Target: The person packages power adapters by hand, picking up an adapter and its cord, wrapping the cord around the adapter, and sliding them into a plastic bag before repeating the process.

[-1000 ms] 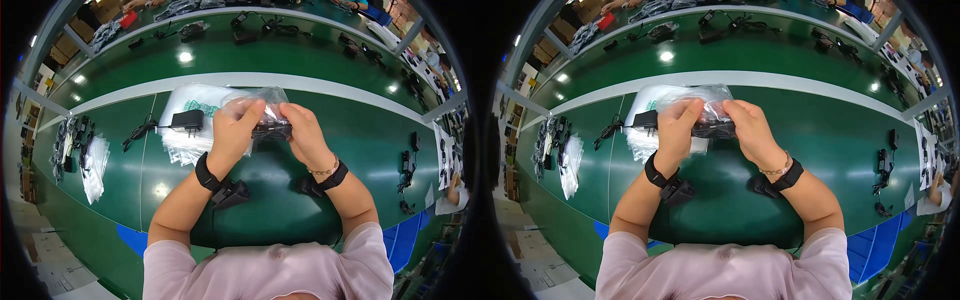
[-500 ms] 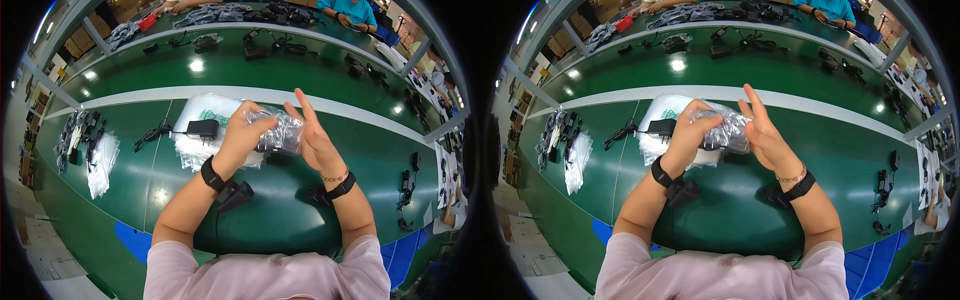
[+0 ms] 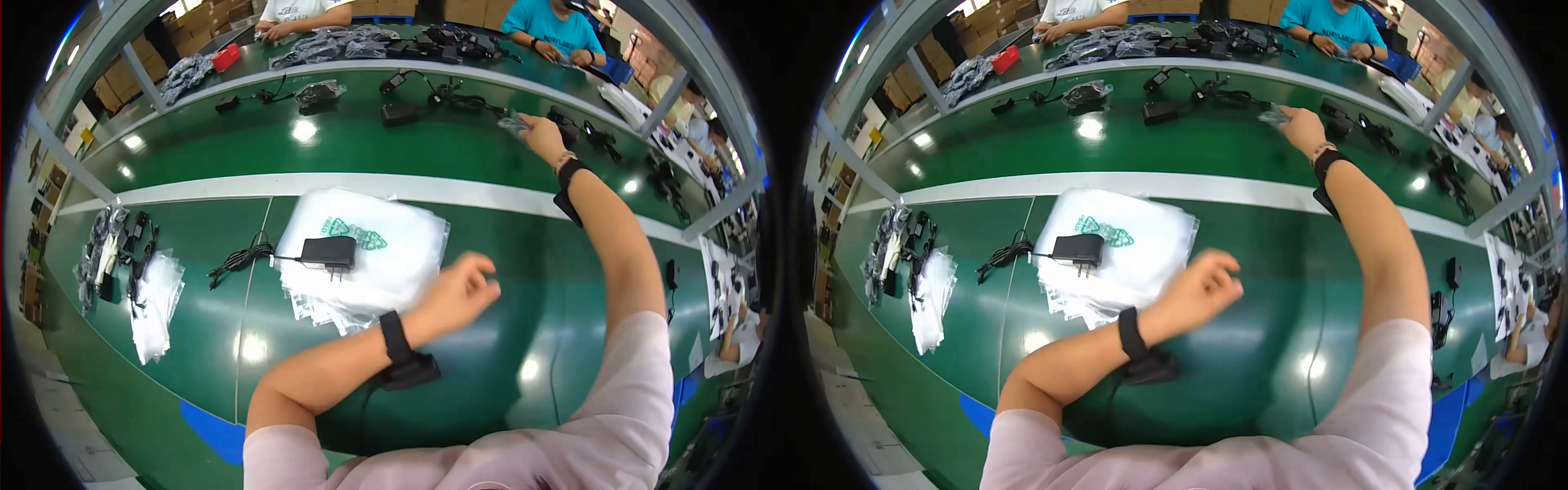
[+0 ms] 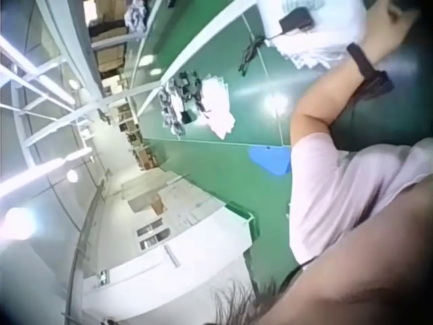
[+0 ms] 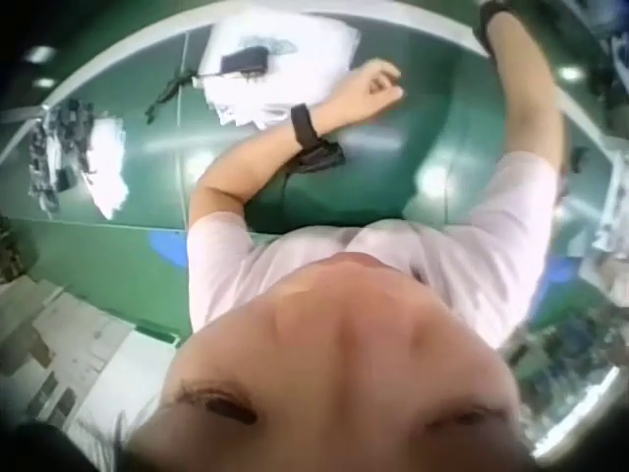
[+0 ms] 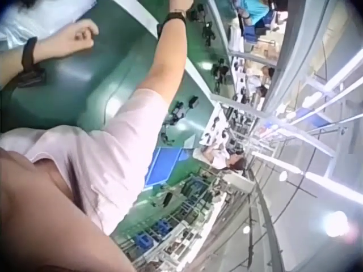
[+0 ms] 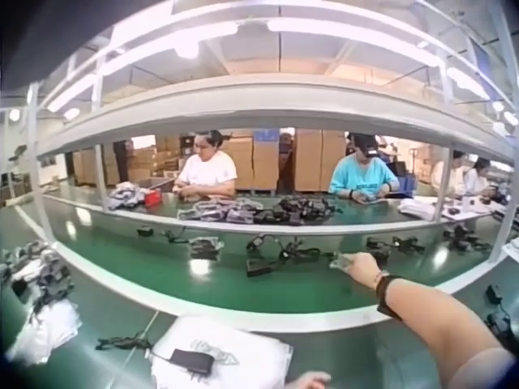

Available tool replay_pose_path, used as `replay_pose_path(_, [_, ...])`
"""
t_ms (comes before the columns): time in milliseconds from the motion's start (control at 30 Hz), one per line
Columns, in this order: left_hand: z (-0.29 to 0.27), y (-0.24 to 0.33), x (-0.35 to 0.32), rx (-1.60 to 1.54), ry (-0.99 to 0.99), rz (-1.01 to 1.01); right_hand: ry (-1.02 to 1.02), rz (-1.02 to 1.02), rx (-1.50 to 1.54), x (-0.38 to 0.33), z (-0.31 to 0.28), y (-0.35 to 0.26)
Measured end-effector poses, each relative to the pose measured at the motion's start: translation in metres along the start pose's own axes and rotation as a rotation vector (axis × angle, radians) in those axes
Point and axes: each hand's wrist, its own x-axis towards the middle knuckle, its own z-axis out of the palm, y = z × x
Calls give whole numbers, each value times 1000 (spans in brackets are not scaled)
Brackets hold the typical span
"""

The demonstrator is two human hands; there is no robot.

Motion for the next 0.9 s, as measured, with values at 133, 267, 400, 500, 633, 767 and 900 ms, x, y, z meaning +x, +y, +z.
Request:
replay_pose_path(133, [5, -6, -11, 219, -151, 136, 21, 145, -374, 52, 41, 26])
replay_pose_path(267, [-1, -14, -10, 309, -131, 283, -13, 326, -348, 58, 79, -7])
replay_pose_path(400, [1, -20, -23, 365, -73, 279, -206, -78, -182, 84, 71, -127])
replay_pose_path(500, [2, -22, -10, 355, -92, 301, 106, -495, -134, 100, 123, -178])
replay_pose_path(633, [0, -21, -9, 197, -158, 356, -77, -344, 73, 101, 112, -208])
replay_pose_path(767, [-7, -16, -15, 174, -262, 248, -135, -341, 70, 66, 51, -204])
replay_pose_path(900, [-12, -8, -14, -70, -174, 84, 170, -264, 406, -17, -77, -188])
